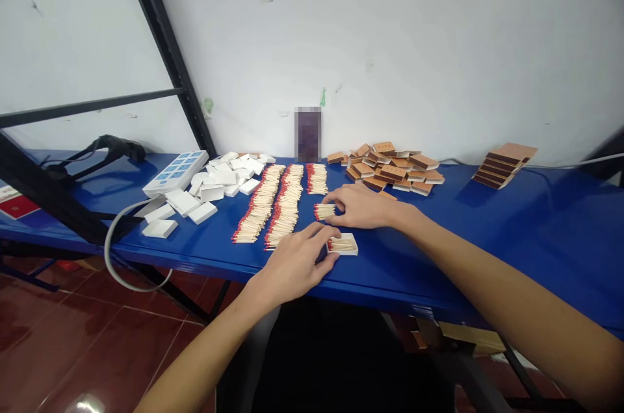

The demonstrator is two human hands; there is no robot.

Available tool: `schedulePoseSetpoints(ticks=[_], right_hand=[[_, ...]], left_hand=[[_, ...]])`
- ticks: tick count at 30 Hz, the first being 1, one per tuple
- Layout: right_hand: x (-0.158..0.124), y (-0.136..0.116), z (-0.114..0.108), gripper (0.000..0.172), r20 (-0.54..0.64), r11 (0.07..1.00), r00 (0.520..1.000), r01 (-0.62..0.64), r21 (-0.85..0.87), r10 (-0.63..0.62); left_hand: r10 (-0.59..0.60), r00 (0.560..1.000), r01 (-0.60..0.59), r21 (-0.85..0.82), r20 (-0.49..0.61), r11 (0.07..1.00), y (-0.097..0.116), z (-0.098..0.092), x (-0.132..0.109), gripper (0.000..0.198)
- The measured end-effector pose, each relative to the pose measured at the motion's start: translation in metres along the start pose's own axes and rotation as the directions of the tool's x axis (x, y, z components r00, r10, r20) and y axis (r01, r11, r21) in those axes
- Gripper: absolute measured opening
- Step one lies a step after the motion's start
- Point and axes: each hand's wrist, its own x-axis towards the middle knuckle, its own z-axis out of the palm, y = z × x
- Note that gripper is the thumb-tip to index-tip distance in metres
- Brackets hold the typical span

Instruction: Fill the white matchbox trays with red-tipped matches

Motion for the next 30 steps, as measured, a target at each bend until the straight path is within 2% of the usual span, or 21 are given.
schedulePoseSetpoints(ticks=[6,11,14,18,24,30], right_hand=[[0.0001,-0.0003,0.0017,0.037,-0.017,1.0,1.0,-0.005,0.004,0.005],[0.0004,0.0012,0.0037,0.045,-0.025,0.999,0.999,0.029,0.029,-0.028],[0.0009,0.0013,0.0052,0.049,-0.039,0.993,0.998,0.048,0.112,-0.044],[0.0018,-0.0011,0.0055,0.044,-0.047,0.98,0.997,0.073,0.185,-0.065],[0.0024,-0.0037,0.0045,0.039,-0.028,0.982,0.997,0.073,0.176,-0.069],[0.0007,-0.0039,-0.0008,0.041,0.02,0.985,0.997,0.068,0.159,-0.072]], left_hand=[[-0.01,1.0,0.01,-0.016,-0.002,1.0,0.0003,-0.0014,0.0009,0.008],[0.016,1.0,-0.016,-0.005,0.012,1.0,0.0,-0.0018,0.0018,0.014],[0.02,1.0,-0.019,-0.012,0.011,1.0,0.0,-0.0022,0.0019,0.017],[0.008,1.0,-0.008,-0.042,0.01,0.999,-0.0001,-0.002,0.0018,0.017],[-0.012,1.0,0.012,-0.063,-0.005,0.998,-0.0017,0.0,0.0011,0.012],[-0.071,0.997,0.069,-0.121,-0.014,0.99,-0.0015,0.0006,-0.0002,0.01]])
